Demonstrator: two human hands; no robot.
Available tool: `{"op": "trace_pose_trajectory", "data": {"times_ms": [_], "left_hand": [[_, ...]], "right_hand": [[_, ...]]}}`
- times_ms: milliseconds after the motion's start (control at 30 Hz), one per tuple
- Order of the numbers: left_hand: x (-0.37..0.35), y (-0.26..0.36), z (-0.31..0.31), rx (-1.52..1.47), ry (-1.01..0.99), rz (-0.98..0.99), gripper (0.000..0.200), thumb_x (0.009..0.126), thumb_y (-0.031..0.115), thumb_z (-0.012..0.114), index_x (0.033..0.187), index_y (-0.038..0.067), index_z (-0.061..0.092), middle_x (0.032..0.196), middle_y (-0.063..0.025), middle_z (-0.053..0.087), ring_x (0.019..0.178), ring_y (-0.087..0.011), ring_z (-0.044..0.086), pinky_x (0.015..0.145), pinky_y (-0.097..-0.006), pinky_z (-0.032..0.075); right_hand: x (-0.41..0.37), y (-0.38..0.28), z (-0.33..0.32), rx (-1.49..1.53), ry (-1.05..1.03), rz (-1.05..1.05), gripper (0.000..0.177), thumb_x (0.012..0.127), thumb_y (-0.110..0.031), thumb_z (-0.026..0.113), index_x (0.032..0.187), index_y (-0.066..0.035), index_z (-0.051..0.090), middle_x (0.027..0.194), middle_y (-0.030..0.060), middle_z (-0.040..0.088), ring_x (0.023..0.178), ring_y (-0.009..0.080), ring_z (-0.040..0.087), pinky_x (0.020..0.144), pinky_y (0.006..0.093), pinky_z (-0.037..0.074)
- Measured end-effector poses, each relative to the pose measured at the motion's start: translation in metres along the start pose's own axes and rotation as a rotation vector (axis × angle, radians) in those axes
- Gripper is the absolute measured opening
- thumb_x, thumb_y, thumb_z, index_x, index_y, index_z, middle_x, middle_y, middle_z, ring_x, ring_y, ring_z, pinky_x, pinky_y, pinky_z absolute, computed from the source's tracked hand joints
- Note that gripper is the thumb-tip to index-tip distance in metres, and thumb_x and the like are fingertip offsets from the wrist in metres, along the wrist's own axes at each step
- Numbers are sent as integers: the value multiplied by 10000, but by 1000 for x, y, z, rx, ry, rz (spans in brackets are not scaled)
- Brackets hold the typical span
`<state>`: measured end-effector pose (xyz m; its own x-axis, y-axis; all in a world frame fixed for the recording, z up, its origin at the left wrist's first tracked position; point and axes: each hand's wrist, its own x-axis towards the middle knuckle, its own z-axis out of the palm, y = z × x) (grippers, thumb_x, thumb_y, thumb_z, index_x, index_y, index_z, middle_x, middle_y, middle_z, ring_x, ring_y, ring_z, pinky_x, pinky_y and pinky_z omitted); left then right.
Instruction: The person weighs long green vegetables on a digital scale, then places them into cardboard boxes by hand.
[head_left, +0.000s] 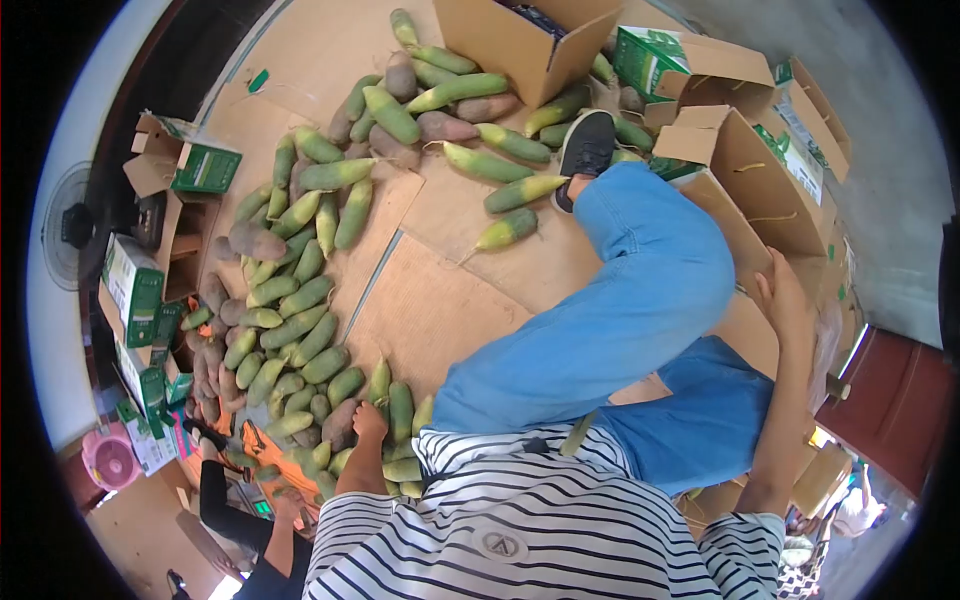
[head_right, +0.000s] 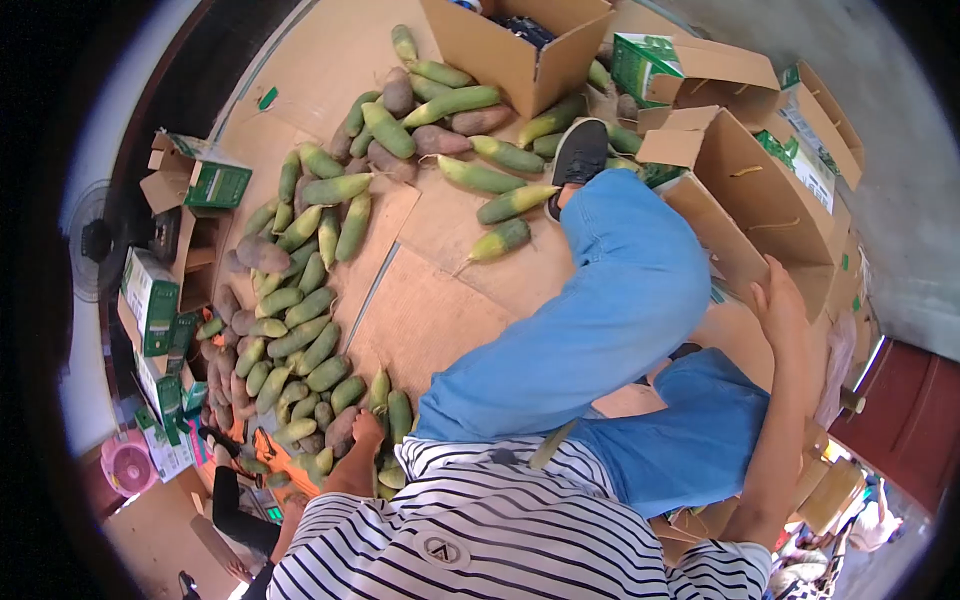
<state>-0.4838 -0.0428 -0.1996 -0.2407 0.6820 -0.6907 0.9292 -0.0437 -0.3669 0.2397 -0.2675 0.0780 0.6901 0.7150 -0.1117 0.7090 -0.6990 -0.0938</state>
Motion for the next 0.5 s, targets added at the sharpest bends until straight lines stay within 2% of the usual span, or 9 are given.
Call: {"op": "trace_pose_trajectory", "data": {"times_ms": [67, 133, 167, 267, 300, 367, 433, 500], "left_hand": [[-3, 4, -5, 38, -23, 71, 434, 766, 161, 636, 1149, 38, 473, 1178, -167, 527, 1094, -341, 524, 878, -415, 475], [-26, 19, -36, 102, -57, 199, 439, 752, 149, 644, 1138, 30, 472, 1172, -177, 530, 1076, -343, 536, 879, -406, 478], [-23, 21, -37, 101, -13, 272, 414, 736, 150, 655, 1092, 22, 487, 1122, -201, 552, 1043, -364, 546, 859, -414, 479], [-33, 53, -77, -65, 89, 476, 418, 712, 168, 682, 1050, 9, 496, 1065, -225, 566, 994, -382, 557, 830, -437, 474], [-33, 68, -89, -144, 134, 531, 436, 693, 184, 704, 1032, 3, 498, 1010, -237, 573, 952, -395, 561, 800, -459, 463], [-44, 109, -129, -220, 237, 681, 450, 696, 187, 709, 1049, 8, 494, 1011, -239, 571, 940, -392, 565, 784, -464, 460], [-62, 150, -176, -382, 421, 900, 463, 714, 144, 700, 1100, 9, 483, 1008, -236, 573, 929, -400, 561, 773, -454, 457], [-72, 193, -226, -661, 404, 1070, 503, 746, 108, 688, 1178, 1, 453, 1003, -230, 572, 935, -381, 570, 792, -415, 461]], "right_hand": [[2, 1, -1, 4, -21, 11, 438, 822, -136, 606, 1226, -44, 463, 1142, 207, 564, 1061, 367, 534, 879, 408, 434], [4, 3, -1, 0, -9, -1, 407, 821, -149, 607, 1193, -47, 476, 1085, 201, 576, 1018, 366, 545, 840, 415, 439], [5, 5, 0, 1, -1, -7, 392, 820, -155, 608, 1176, -49, 482, 1056, 197, 583, 996, 366, 551, 821, 418, 441], [11, 14, 1, -25, -76, 49, 327, 820, -177, 604, 1103, -40, 511, 986, 188, 581, 940, 365, 558, 774, 428, 438], [13, 16, 0, 2, -80, 23, 311, 818, -180, 606, 1080, -36, 520, 972, 186, 578, 928, 365, 558, 766, 430, 436], [14, 20, -5, 59, -89, -29, 281, 814, -188, 609, 1033, -26, 536, 944, 181, 572, 903, 363, 559, 748, 435, 433], [14, 20, -9, 119, -118, -39, 278, 809, -193, 615, 1017, -22, 549, 961, 181, 581, 918, 362, 560, 757, 429, 438], [14, 23, -9, 166, -150, -52, 280, 806, -196, 620, 1013, -19, 556, 979, 183, 589, 935, 360, 560, 770, 425, 442]]}}
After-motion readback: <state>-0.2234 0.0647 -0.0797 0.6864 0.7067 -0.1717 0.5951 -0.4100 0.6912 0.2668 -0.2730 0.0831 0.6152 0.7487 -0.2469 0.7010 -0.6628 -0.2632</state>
